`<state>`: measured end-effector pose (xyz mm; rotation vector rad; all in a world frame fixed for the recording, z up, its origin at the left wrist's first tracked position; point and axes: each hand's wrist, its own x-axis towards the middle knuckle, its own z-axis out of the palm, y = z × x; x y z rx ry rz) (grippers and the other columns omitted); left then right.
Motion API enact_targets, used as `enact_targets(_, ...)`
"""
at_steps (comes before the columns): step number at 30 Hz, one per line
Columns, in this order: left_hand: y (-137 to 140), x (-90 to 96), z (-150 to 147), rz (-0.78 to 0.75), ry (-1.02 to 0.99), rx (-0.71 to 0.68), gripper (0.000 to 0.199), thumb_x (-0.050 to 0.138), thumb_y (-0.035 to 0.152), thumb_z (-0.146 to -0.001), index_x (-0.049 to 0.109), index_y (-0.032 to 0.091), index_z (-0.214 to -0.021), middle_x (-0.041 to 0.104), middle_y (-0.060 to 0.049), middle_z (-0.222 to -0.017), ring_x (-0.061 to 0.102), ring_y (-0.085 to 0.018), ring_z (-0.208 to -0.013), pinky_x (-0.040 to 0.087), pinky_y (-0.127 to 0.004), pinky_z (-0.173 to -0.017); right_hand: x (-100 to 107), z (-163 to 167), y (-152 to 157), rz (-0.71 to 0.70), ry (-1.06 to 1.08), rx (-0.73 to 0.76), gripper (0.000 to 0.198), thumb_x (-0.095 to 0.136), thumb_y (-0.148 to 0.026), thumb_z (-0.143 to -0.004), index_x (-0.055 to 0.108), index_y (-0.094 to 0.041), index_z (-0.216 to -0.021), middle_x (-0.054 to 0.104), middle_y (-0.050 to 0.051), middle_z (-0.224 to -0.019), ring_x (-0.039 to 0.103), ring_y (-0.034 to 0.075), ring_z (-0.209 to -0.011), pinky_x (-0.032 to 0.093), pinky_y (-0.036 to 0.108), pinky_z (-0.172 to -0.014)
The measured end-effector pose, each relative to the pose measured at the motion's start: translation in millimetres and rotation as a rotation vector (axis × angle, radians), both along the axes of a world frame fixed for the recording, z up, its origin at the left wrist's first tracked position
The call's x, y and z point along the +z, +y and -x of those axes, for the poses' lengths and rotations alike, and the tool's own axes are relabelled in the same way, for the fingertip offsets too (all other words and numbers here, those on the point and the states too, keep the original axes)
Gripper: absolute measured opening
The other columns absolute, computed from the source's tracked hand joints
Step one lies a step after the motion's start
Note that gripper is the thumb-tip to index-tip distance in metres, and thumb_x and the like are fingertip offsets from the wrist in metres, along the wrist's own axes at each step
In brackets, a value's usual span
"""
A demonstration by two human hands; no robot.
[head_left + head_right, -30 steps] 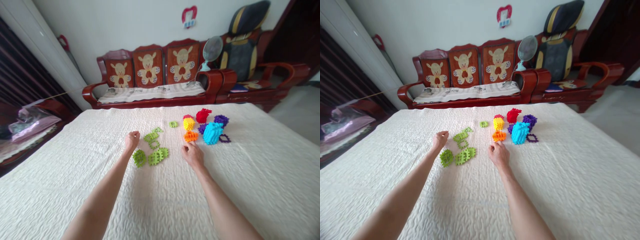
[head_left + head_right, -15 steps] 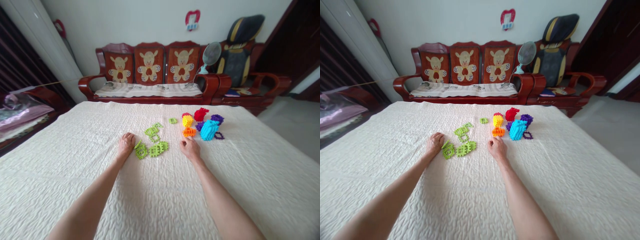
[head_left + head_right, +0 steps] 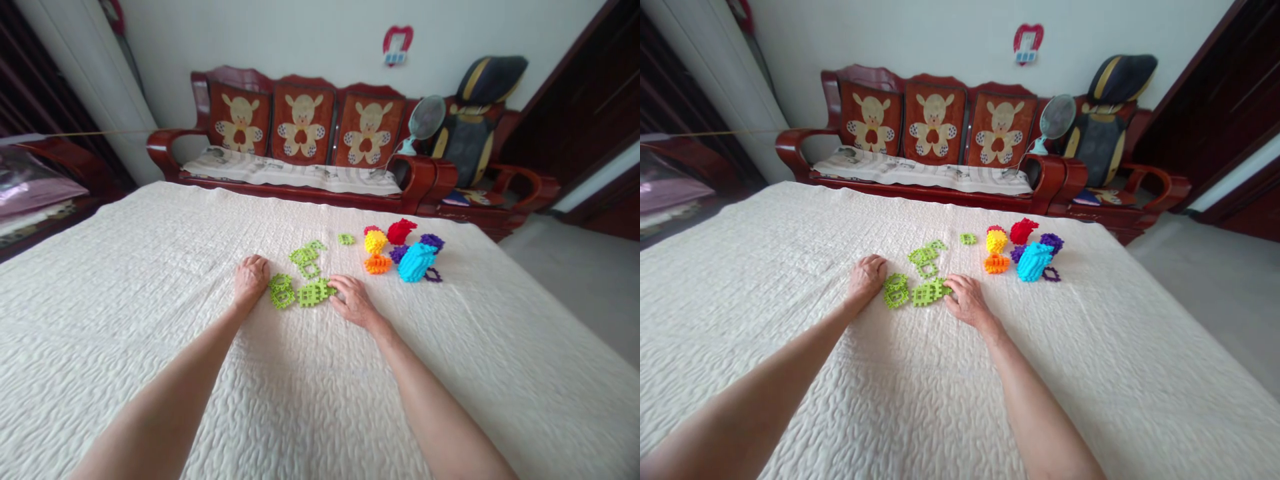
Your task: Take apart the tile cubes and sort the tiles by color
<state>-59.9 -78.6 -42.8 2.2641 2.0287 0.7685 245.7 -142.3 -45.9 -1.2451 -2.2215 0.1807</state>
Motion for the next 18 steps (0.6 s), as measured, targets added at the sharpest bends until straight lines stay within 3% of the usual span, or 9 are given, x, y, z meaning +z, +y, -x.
enact_targets(4, 0, 1.2, -1, 0.013, 0.003, 0.013, 0.031, 0.039, 0.025, -0.097, 0.069, 0.020, -0.100, 0.068, -0.008, -0.113, 0.056, -0.022, -0.111, 0.040, -0.036, -0.101, 0, -2, 4, -0.008, 0.076, 0.003, 0.026, 0.053, -0.026, -0.092, 0.068, -0.022, -0.112, 0.070, 0.010, -0.123, 0.062, 0.024, -0.117, 0.045, 0.043, -0.103)
enact_targets(9, 0, 1.0, 0, 0.004, -0.015, 0.001, 0.031, 0.040, 0.025, -0.095, 0.070, 0.019, -0.100, 0.068, -0.010, -0.114, 0.056, -0.023, -0.110, 0.041, -0.039, -0.102, 0, -5, 10, 0.073, 0.218, -0.233, 0.035, 0.039, -0.031, -0.097, 0.070, -0.019, -0.109, 0.076, 0.009, -0.098, 0.070, 0.021, -0.093, 0.052, 0.032, -0.086)
enact_targets(15, 0, 1.0, 0, 0.007, -0.018, -0.001, 0.032, 0.039, 0.026, -0.095, 0.070, 0.019, -0.101, 0.068, -0.009, -0.115, 0.057, -0.023, -0.111, 0.041, -0.039, -0.102, -3, -8, 10, 0.106, 0.313, -0.283, 0.036, 0.040, -0.033, -0.096, 0.068, -0.021, -0.114, 0.076, 0.008, -0.104, 0.071, 0.020, -0.096, 0.054, 0.031, -0.086)
enact_targets(18, -2, 2.7, -1, 0.006, -0.016, -0.003, 0.032, 0.039, 0.026, -0.096, 0.070, 0.019, -0.101, 0.067, -0.009, -0.114, 0.056, -0.023, -0.112, 0.041, -0.039, -0.103, -5, -8, 12, 0.051, 0.317, -0.292, 0.035, 0.045, -0.030, -0.091, 0.067, -0.017, -0.114, 0.074, 0.011, -0.103, 0.069, 0.022, -0.098, 0.053, 0.035, -0.090)
